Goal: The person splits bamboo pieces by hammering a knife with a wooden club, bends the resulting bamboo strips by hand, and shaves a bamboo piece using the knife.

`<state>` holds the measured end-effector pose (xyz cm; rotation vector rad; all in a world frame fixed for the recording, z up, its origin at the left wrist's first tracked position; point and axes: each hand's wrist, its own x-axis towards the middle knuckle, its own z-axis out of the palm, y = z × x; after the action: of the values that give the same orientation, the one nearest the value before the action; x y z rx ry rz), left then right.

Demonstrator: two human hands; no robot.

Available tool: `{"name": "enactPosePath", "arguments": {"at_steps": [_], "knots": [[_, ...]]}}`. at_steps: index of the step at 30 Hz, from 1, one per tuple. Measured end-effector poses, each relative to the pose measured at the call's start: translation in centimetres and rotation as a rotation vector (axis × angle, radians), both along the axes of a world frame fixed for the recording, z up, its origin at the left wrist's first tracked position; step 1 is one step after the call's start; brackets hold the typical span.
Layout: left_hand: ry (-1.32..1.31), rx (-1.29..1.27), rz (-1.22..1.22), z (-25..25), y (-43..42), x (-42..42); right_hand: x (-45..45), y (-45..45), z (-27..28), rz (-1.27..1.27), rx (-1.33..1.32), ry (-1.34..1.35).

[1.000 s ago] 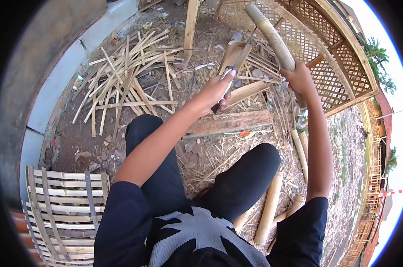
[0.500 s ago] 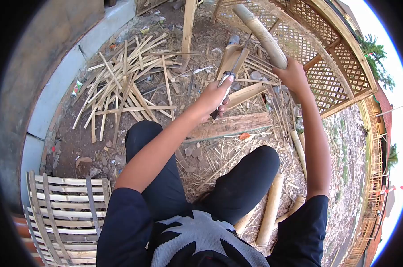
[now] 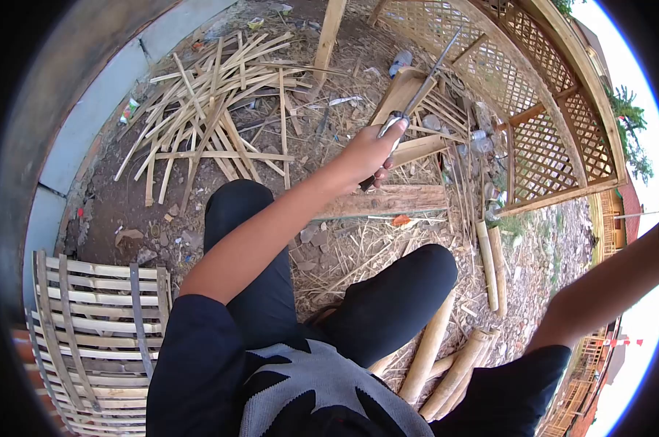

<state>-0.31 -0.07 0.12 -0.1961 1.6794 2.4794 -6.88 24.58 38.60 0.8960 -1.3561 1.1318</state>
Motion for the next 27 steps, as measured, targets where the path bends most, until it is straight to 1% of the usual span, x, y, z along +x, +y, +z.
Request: {"name": "enactPosePath", "arguments": {"at_steps": [1,2,3,4,5,6,7,8,9,10,11,13,15,16,19,20,23,27], "knots": [[0.005,0.009,0.006,0.1,0.0,0.0,-1.8,0.1,-4.4,-0.133,-0.032,0.015],[0.006,0.020,0.005,0.0,0.1,0.3,-4.5,0.3,-10.5,-0.314,-0.003,-0.025],[-0.002,-0.003,-0.003,-0.3,0.3,0.9,-7.9,1.0,-18.6,-0.577,0.174,-0.175],[0.015,-0.031,0.000,-0.6,0.1,0.8,-10.3,1.4,-26.8,-0.853,0.569,-0.438],[0.041,-0.057,0.003,-0.8,0.2,0.2,-11.5,1.6,-33.7,-0.902,0.978,-0.632],[-0.096,0.089,-0.077,-1.2,-0.1,-0.9,-11.1,2.8,-39.3,-0.730,1.059,-0.725],[-0.019,0.031,-0.078,-0.7,-0.2,-1.1,-9.9,3.6,-40.6,-0.636,0.981,-0.670],[0.073,-0.002,0.007,-0.6,-0.2,-1.1,-8.1,0.5,-36.4,-0.489,0.929,-0.864],[0.006,-0.054,0.024,-1.7,-0.2,-0.6,-3.7,-0.5,-34.9,-0.330,0.881,-1.152],[-0.062,-0.102,0.039,-3.0,-0.4,-0.4,-3.7,0.2,-35.4,-0.385,0.932,-1.220],[-0.071,-0.062,0.001,-3.3,0.5,0.4,-5.2,1.7,-34.6,-0.456,0.976,-1.254],[-0.021,-0.009,-0.027,-2.6,-0.5,-0.2,-8.4,4.7,-35.2,-0.569,1.025,-0.975],[-0.059,-0.029,-0.041,-2.2,-0.2,0.3,-6.3,2.8,-31.6,-0.582,0.970,-1.036],[-0.071,-0.030,-0.037,-1.8,0.2,0.8,-6.4,2.7,-31.0,-0.496,0.877,-1.108],[-0.054,-0.069,-0.057,-2.0,0.8,0.6,-7.3,3.0,-29.5,-0.510,0.914,-0.971],[-0.042,-0.090,-0.072,-2.2,0.8,0.5,-7.5,2.9,-29.1,-0.530,0.910,-0.985],[-0.047,-0.089,-0.121,-2.3,0.6,0.3,-7.4,2.2,-28.7,-0.551,0.925,-0.864],[-0.068,-0.143,-0.176,-2.6,-0.4,-0.4,-6.2,0.1,-28.3,-0.696,1.041,-0.795]]}}
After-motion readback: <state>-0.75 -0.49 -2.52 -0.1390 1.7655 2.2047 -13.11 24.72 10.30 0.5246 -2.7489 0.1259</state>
